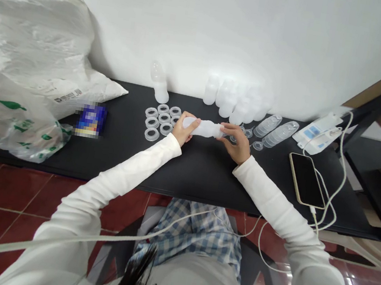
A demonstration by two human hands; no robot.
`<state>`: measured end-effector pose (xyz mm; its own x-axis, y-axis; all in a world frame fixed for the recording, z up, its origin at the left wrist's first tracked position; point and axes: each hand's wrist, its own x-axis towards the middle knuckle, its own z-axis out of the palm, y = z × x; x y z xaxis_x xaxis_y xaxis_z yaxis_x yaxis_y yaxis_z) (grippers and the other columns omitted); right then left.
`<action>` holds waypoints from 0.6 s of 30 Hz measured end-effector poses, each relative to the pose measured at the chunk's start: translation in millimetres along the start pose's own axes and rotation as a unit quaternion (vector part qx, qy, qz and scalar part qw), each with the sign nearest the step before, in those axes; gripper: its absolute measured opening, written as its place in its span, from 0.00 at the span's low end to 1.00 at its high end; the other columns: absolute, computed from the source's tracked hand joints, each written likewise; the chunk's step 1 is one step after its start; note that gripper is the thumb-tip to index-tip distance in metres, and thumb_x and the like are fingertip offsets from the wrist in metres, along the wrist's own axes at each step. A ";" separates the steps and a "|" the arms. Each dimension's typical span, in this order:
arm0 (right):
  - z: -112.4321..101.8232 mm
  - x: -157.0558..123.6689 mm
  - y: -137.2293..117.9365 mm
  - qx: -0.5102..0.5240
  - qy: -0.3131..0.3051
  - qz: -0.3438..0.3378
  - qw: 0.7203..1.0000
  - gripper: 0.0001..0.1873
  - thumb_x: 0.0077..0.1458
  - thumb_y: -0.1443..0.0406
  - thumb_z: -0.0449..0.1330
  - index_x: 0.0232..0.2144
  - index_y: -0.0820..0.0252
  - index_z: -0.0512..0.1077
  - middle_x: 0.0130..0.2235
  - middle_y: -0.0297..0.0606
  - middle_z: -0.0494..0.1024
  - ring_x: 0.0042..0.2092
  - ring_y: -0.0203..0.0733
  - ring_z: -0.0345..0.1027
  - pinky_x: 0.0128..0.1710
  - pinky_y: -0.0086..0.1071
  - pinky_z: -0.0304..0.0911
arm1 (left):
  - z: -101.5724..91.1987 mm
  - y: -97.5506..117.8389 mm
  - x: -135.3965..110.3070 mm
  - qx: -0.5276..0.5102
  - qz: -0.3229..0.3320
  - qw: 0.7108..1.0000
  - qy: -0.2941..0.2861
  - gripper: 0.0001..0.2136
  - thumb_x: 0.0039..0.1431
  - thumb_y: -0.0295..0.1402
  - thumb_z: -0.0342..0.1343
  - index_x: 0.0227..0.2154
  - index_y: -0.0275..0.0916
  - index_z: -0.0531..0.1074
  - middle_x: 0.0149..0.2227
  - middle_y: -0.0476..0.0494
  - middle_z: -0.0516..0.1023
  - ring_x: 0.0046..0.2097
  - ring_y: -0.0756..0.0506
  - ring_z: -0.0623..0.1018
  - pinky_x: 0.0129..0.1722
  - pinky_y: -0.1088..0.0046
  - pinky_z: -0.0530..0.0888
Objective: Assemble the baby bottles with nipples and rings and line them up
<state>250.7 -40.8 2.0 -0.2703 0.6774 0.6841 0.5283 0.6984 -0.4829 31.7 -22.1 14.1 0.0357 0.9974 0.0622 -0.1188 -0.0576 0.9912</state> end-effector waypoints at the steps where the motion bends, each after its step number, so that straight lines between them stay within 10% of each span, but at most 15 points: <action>1: 0.1 -0.6 0.4 -0.012 -0.002 -0.011 1.000 0.10 0.64 0.55 0.56 0.43 0.50 0.74 0.52 0.43 0.78 0.54 0.49 0.73 0.53 0.51 0.72 | 0.4 -0.2 0.1 0.002 -0.012 1.000 -0.002 0.28 0.43 0.58 0.67 0.31 0.41 0.63 0.17 0.60 0.62 0.13 0.56 0.60 0.10 0.80 0.52; 11: 1.3 -4.8 4.8 -0.071 -0.061 -0.038 0.995 0.15 0.68 0.60 0.49 0.38 0.48 0.76 0.51 0.42 0.78 0.52 0.47 0.73 0.52 0.48 0.72 | -1.0 0.2 1.1 0.024 -0.096 0.995 -0.033 0.26 0.49 0.59 0.63 0.27 0.42 0.61 0.14 0.58 0.59 0.12 0.55 0.58 0.10 0.81 0.46; 18: -2.0 -0.8 1.6 -0.041 -0.064 0.040 0.996 0.26 0.62 0.46 0.55 0.54 0.53 0.70 0.50 0.44 0.79 0.48 0.49 0.74 0.47 0.45 0.72 | -0.2 -2.0 1.3 -0.014 -0.021 0.999 -0.023 0.26 0.46 0.57 0.65 0.31 0.42 0.62 0.18 0.59 0.62 0.13 0.56 0.59 0.11 0.79 0.52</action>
<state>253.4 -40.7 1.7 -0.3217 0.7579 0.5676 0.6148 0.6231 -0.4836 31.7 -20.7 12.1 0.0865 0.9959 0.0270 -0.1439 -0.0143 0.9895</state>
